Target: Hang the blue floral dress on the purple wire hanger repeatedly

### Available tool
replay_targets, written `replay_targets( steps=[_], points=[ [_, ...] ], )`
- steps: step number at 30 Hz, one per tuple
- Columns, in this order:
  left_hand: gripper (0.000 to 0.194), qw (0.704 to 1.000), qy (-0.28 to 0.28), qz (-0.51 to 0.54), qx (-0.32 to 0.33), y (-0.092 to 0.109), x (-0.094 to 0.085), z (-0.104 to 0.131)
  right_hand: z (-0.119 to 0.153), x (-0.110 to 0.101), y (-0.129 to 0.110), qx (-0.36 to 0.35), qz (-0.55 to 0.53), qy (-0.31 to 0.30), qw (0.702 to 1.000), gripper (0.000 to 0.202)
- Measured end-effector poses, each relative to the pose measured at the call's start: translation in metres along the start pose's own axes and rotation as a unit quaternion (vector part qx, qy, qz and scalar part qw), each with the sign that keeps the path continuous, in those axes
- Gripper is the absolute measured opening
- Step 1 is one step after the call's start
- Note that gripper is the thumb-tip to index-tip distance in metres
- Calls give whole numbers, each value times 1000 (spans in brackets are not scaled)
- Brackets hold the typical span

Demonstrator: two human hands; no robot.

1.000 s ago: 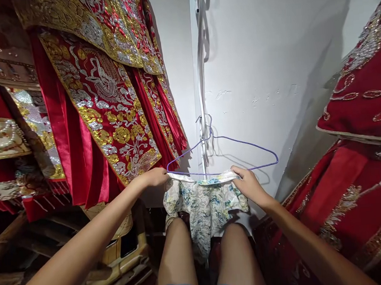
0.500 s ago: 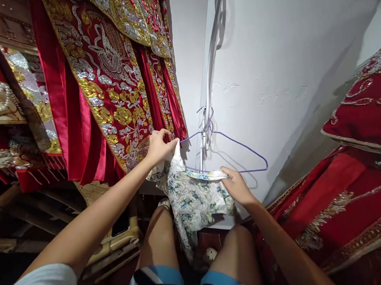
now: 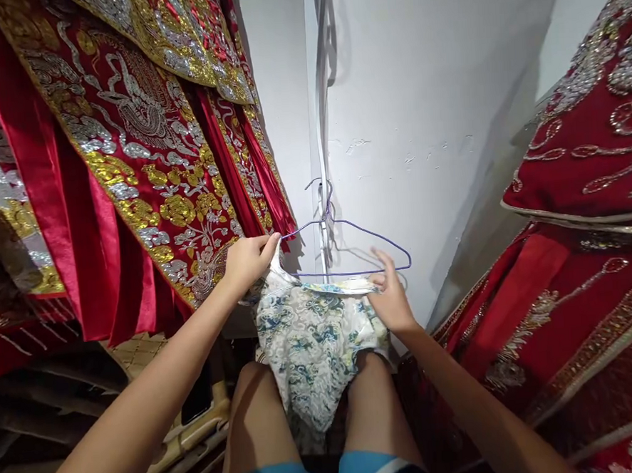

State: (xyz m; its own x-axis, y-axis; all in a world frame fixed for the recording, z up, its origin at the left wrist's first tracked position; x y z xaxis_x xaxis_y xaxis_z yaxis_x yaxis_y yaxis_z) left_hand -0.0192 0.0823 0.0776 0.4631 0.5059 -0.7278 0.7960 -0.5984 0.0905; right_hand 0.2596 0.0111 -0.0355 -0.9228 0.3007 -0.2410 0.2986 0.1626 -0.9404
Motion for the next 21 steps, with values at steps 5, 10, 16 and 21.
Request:
replay_targets(
  steps=[5,10,16,21],
  points=[
    [58,1000,-14,-7,9,1,1,-1,-25,-56,5,40,77,79,993,104],
    [58,1000,-4,-25,5,-4,-1,0,-53,-77,-9,47,148,38,987,38],
    [41,995,91,26,15,-17,-9,7,-40,-58,-2,161,-19,-199,967,31],
    [45,994,38,103,2,-19,21,5,-46,-28,11,111,-102,-152,977,58]
  ],
)
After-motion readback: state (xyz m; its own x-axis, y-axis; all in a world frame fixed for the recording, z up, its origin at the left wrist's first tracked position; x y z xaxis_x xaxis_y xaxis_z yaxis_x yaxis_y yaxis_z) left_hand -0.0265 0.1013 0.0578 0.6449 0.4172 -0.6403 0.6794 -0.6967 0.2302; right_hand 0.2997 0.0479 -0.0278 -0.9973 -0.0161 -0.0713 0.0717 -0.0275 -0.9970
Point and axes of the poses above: each hand's wrist, its own z-axis away from the middle knuckle, its own x-axis out of the palm, y = z × x, the point moved 10 cm from there along -z, towards the middle knuckle, and after that the axes turned 14 degrees about x, right-handed, at the moved point
